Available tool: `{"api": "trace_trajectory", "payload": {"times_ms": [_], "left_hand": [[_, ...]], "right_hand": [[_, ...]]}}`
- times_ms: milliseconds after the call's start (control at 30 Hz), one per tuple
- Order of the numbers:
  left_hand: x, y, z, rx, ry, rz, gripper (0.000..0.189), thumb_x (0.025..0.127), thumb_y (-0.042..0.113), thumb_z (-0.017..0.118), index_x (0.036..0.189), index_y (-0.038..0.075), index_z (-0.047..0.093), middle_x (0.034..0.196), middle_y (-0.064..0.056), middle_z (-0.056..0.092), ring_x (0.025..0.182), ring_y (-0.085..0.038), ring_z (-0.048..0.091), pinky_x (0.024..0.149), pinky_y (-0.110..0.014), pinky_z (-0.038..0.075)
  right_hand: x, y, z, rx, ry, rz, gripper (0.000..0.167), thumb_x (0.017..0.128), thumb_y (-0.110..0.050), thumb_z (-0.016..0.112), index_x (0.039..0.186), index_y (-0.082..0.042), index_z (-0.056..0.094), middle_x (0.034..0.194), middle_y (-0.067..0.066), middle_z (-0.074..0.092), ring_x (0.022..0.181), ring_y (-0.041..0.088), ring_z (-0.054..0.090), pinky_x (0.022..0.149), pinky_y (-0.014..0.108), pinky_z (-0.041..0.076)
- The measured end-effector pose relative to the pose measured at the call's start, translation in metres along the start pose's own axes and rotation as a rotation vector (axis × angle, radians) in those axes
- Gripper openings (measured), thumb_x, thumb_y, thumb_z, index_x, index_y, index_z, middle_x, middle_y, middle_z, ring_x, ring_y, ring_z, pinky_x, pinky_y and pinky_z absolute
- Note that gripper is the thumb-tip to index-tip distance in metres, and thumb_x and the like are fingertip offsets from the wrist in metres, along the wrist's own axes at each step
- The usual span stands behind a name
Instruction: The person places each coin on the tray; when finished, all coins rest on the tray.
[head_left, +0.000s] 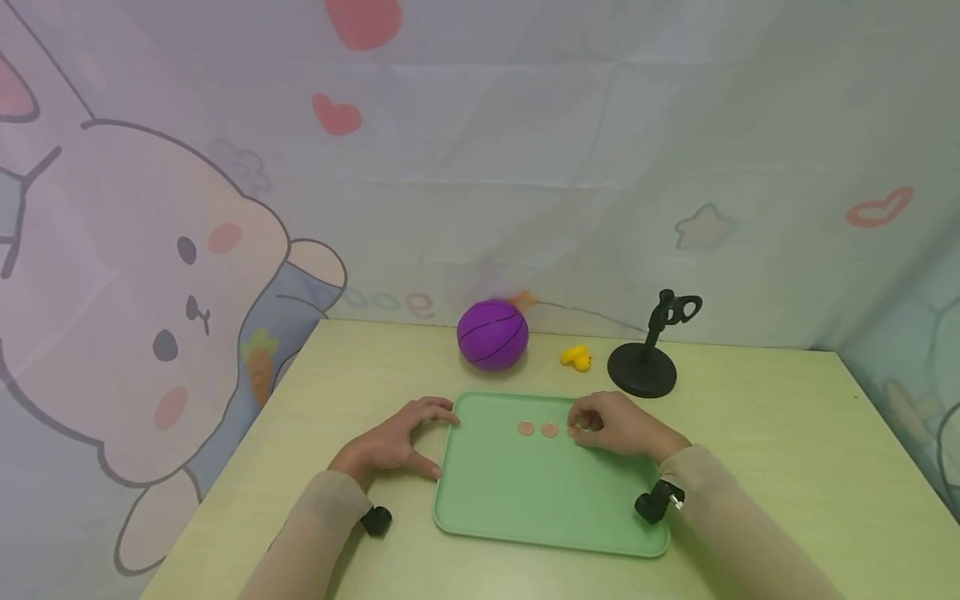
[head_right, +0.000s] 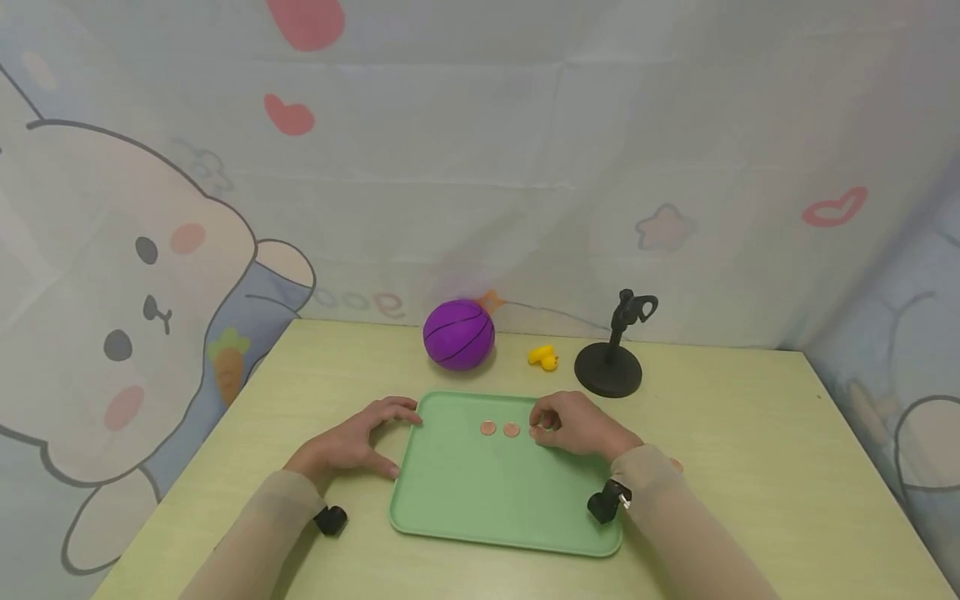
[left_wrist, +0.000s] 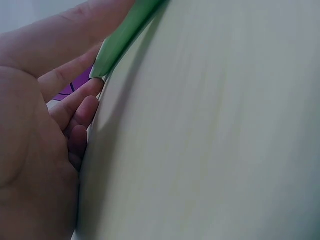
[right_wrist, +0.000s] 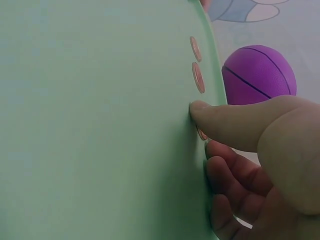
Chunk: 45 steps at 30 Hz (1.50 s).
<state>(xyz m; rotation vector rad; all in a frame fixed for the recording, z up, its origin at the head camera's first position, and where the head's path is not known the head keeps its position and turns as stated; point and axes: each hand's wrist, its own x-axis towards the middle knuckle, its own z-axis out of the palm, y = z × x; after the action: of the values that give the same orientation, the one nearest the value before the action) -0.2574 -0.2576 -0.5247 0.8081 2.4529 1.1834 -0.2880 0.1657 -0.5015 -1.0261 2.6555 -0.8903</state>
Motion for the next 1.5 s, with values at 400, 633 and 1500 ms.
{"api": "trace_trajectory", "payload": {"times_ms": [400, 633, 1500], "left_hand": [[-0.001, 0.001, 0.002, -0.009, 0.001, -0.003, 0.075, 0.073, 0.03, 0.096, 0.14, 0.023, 0.063, 0.164, -0.007, 0.037, 0.155, -0.037, 0.025, 0.124, -0.065, 0.015], [-0.001, 0.0, 0.004, -0.013, 0.004, -0.008, 0.075, 0.073, 0.029, 0.096, 0.139, 0.023, 0.063, 0.164, -0.007, 0.037, 0.155, -0.037, 0.024, 0.124, -0.065, 0.015], [-0.001, 0.0, 0.001, 0.004, 0.004, -0.011, 0.075, 0.072, 0.033, 0.097, 0.139, 0.026, 0.063, 0.164, -0.006, 0.037, 0.155, -0.036, 0.025, 0.124, -0.064, 0.015]], "right_hand": [[-0.008, 0.003, -0.006, 0.035, -0.005, 0.02, 0.015, 0.093, -0.025, 0.082, 0.103, -0.016, 0.075, 0.092, -0.004, 0.067, 0.083, 0.014, 0.06, 0.077, 0.03, 0.053], [-0.021, 0.01, -0.017, 0.051, 0.021, -0.006, 0.02, 0.089, -0.014, 0.083, 0.107, -0.013, 0.076, 0.099, -0.003, 0.073, 0.087, 0.009, 0.065, 0.08, 0.031, 0.058], [-0.095, 0.05, -0.068, 0.086, 0.039, 0.152, 0.012, 0.095, -0.017, 0.079, 0.106, -0.013, 0.078, 0.096, -0.007, 0.074, 0.082, 0.007, 0.064, 0.073, 0.026, 0.054]]}}
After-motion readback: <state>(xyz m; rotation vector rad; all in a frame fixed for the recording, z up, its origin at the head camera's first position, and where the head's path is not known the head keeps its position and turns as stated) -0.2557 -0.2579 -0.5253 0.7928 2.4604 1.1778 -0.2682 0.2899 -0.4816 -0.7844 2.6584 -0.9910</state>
